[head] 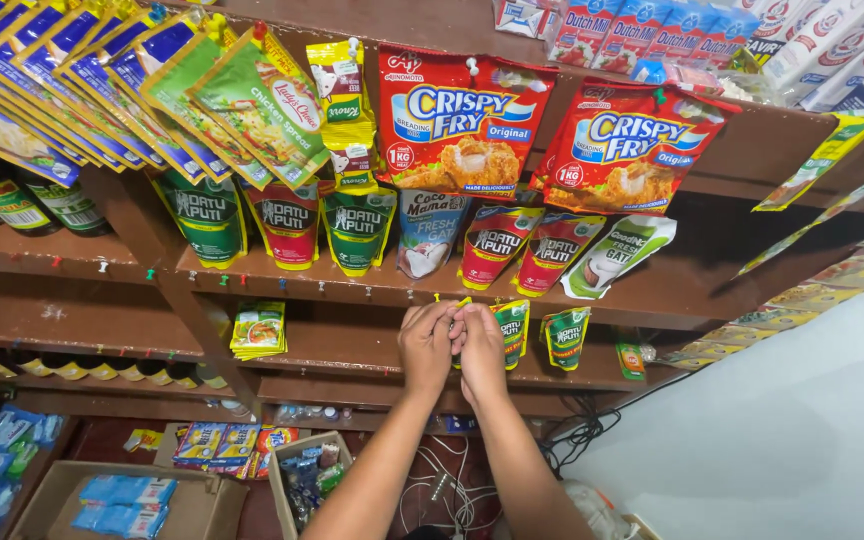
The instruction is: Organizing and placing small condiment packets from boxes onto a grocery store shelf.
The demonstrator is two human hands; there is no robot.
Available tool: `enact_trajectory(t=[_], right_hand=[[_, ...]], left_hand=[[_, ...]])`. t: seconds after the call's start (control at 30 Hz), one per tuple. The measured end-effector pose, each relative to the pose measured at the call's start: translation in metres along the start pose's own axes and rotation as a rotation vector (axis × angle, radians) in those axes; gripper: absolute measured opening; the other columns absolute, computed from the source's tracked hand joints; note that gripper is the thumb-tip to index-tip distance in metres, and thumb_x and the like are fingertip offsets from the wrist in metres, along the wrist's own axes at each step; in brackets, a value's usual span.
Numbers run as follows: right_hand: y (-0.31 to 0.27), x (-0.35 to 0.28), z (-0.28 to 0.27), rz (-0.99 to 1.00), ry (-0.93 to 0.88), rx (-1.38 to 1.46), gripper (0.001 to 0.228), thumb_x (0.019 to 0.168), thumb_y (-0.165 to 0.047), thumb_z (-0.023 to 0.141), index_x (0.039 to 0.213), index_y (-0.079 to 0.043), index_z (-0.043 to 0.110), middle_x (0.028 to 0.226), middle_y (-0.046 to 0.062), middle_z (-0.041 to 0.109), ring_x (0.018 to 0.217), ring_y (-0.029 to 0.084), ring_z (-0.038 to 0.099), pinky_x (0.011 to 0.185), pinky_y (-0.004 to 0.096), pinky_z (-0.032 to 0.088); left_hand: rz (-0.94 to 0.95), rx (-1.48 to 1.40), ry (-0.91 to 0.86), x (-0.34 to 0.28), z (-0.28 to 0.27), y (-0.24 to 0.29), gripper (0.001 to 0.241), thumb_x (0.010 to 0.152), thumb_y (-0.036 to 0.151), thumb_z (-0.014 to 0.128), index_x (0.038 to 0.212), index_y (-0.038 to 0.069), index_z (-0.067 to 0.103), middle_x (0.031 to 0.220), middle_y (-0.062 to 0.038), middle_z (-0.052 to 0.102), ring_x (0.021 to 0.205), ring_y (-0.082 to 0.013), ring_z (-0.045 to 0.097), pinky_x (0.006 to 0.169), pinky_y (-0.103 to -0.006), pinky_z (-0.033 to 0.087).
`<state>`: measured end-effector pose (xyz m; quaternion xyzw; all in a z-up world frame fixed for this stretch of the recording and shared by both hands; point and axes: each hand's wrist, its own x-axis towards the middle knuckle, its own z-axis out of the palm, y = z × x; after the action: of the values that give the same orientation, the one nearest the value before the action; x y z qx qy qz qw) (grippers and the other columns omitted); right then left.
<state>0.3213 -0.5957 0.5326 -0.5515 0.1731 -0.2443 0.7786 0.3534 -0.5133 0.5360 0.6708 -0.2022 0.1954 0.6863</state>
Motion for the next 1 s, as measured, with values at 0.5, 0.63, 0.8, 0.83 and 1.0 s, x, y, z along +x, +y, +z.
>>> enact_trajectory(t=[0.5,0.63,0.8,0.83,1.0], right_hand=[[0.003,0.002,0.004,-0.004,0.039,0.056,0.022,0.105,-0.018,0.049,0.09,-0.006,0.059,0.07,0.001,0.054,0.059,0.008,0.048,0.054,0.023,0.04],[0.003,0.002,0.004,-0.046,0.015,0.026,0.02,0.104,-0.017,0.05,0.09,-0.006,0.059,0.07,0.001,0.055,0.061,0.008,0.048,0.055,0.023,0.04],[-0.006,0.004,0.01,-0.005,0.068,-0.023,0.02,0.101,-0.015,0.05,0.086,-0.005,0.059,0.066,0.0,0.052,0.057,0.008,0.046,0.052,0.024,0.038],[-0.01,0.004,0.013,-0.012,0.067,-0.02,0.02,0.101,-0.015,0.05,0.086,-0.005,0.059,0.066,0.0,0.052,0.057,0.008,0.046,0.052,0.024,0.038],[0.0,0.01,0.01,-0.079,0.086,-0.076,0.022,0.102,-0.014,0.05,0.085,-0.004,0.059,0.067,-0.001,0.051,0.059,0.007,0.045,0.054,0.025,0.037]], left_hand=[[0.018,-0.006,-0.037,0.004,-0.005,0.0,0.012,0.092,0.01,0.069,0.099,0.003,0.077,0.097,-0.009,0.078,0.087,-0.0256,0.068,0.08,-0.0359,0.054],[0.002,-0.002,-0.04,0.004,-0.006,0.002,0.013,0.092,0.01,0.07,0.1,0.003,0.077,0.095,-0.009,0.078,0.087,-0.0257,0.068,0.08,-0.0361,0.054],[-0.014,-0.001,-0.046,0.006,-0.006,0.005,0.013,0.092,0.01,0.07,0.101,0.003,0.077,0.095,-0.01,0.078,0.086,-0.0263,0.068,0.08,-0.0357,0.054],[-0.007,-0.002,-0.046,0.005,-0.005,0.004,0.013,0.092,0.01,0.07,0.101,0.003,0.077,0.095,-0.01,0.078,0.086,-0.0263,0.068,0.08,-0.0357,0.054],[-0.016,-0.031,-0.005,-0.012,0.0,-0.012,0.02,0.098,0.01,0.068,0.115,-0.001,0.069,0.11,-0.015,0.073,0.101,-0.0226,0.07,0.09,-0.0347,0.054]])
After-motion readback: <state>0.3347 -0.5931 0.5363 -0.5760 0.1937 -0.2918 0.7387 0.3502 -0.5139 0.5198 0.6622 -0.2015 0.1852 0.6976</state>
